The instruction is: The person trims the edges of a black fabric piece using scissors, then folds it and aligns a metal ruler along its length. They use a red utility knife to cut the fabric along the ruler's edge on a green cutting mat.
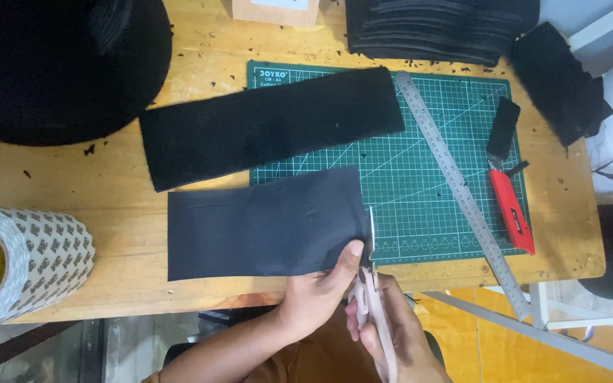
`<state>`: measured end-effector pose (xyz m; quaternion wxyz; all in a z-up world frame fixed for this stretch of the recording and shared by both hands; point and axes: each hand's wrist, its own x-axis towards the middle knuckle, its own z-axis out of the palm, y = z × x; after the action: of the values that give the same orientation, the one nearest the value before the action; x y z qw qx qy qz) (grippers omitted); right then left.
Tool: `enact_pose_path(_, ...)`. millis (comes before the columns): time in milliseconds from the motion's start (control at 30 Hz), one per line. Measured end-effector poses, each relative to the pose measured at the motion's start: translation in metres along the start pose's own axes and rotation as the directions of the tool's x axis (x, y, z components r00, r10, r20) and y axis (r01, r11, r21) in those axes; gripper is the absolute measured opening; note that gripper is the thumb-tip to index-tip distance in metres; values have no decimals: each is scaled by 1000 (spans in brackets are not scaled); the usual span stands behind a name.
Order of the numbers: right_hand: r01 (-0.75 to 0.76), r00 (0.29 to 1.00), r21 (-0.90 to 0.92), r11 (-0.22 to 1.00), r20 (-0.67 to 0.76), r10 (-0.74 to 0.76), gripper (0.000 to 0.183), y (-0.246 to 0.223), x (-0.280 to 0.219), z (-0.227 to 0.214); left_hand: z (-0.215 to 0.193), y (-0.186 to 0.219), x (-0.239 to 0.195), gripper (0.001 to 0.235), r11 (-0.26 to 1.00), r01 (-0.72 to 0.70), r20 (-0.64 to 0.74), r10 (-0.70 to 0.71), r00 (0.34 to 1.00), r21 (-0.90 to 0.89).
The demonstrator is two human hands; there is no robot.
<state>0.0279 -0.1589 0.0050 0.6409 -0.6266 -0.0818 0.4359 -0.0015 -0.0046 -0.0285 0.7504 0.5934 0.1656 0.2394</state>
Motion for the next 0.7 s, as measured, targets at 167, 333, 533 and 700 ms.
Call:
enact_pose_path(167,19,1000,-50,999,-22,-20,66,9,4,-2,0,5,1,40,999,23,-3,-23,1000,-30)
enact_pose_path(333,55,998,-70,996,-11,-55,66,16,7,-5,0,18,4,50,968,155,112,-135,984,-196)
enact_pose_path(533,-50,996,-66,997,-72,46,63,-8,1,7,0,9,2,44,995,36,38,-33,999,-92)
enact_pose_path(700,-55,997,-184,981,-72,42,66,-6,4,3,-2,23,6,55,938,185,236,-117,965,-292)
